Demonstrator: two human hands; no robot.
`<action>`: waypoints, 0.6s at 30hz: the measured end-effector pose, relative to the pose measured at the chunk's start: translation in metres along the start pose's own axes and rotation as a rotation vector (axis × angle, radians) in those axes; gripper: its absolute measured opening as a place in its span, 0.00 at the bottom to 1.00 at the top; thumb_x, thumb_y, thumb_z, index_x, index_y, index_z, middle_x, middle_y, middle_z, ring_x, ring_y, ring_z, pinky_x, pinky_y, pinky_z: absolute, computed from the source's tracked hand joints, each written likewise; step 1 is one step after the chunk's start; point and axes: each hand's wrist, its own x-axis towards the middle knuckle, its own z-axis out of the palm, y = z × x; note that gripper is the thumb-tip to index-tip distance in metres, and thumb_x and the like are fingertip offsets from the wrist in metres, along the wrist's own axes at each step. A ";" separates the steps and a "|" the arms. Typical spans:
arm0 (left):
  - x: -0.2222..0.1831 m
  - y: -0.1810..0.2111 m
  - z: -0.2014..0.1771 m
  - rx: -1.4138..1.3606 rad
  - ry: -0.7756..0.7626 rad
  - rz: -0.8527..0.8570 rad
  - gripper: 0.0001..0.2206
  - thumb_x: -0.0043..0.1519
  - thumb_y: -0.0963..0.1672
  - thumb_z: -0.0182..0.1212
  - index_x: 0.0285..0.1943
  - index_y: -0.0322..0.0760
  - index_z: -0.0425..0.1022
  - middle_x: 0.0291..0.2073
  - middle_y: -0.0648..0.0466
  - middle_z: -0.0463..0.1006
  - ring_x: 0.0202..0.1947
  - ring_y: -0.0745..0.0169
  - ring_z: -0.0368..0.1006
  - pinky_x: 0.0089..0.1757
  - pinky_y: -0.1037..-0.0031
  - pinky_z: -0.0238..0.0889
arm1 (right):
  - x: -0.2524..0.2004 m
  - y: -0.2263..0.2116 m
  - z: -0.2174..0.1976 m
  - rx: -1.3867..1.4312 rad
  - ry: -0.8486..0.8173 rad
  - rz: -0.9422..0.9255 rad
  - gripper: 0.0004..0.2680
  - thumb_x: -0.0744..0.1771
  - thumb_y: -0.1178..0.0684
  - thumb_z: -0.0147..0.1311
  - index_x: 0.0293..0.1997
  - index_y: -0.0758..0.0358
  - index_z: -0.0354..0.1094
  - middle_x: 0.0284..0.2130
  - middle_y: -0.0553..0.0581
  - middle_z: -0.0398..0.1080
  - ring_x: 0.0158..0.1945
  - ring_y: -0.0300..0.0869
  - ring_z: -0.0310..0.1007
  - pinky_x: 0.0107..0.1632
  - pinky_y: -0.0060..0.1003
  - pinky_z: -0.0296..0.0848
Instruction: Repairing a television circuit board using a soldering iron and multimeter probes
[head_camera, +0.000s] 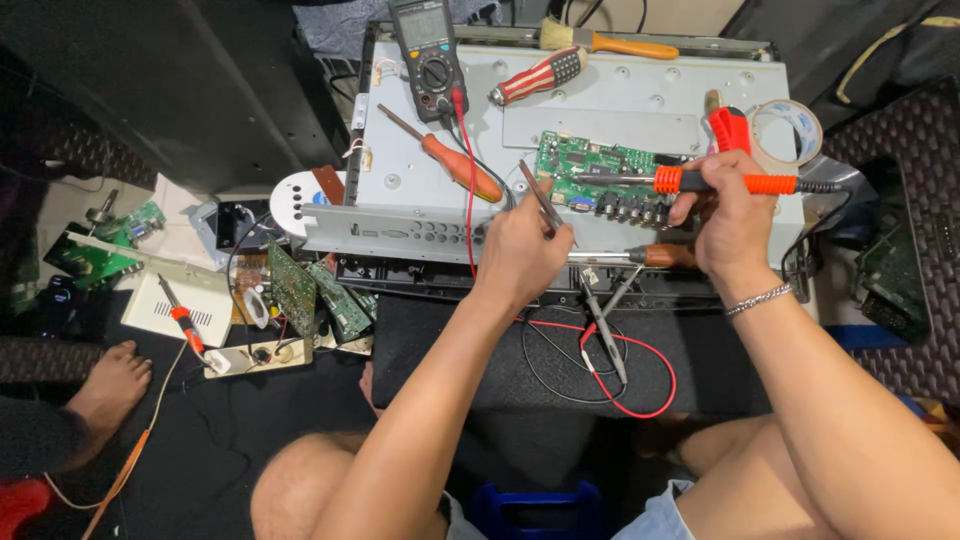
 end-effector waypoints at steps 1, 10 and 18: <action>0.000 0.000 0.000 -0.001 0.000 -0.001 0.27 0.56 0.44 0.61 0.66 0.29 0.71 0.25 0.49 0.83 0.37 0.42 0.83 0.38 0.56 0.73 | 0.000 0.001 0.000 -0.001 0.000 0.001 0.09 0.68 0.50 0.51 0.42 0.67 0.69 0.15 0.71 0.64 0.17 0.48 0.70 0.24 0.37 0.72; -0.001 0.001 0.001 -0.017 0.005 0.024 0.27 0.56 0.44 0.61 0.66 0.27 0.70 0.25 0.47 0.84 0.38 0.40 0.82 0.39 0.54 0.72 | -0.001 -0.003 0.004 -0.008 0.046 -0.014 0.08 0.67 0.51 0.52 0.41 0.67 0.69 0.14 0.71 0.63 0.15 0.49 0.69 0.23 0.36 0.70; -0.003 0.009 -0.008 -0.046 -0.020 0.030 0.27 0.57 0.42 0.60 0.67 0.23 0.68 0.24 0.49 0.84 0.32 0.49 0.83 0.36 0.62 0.73 | 0.001 0.000 0.001 -0.023 0.061 0.008 0.08 0.67 0.51 0.53 0.40 0.66 0.70 0.14 0.70 0.63 0.15 0.48 0.68 0.23 0.36 0.70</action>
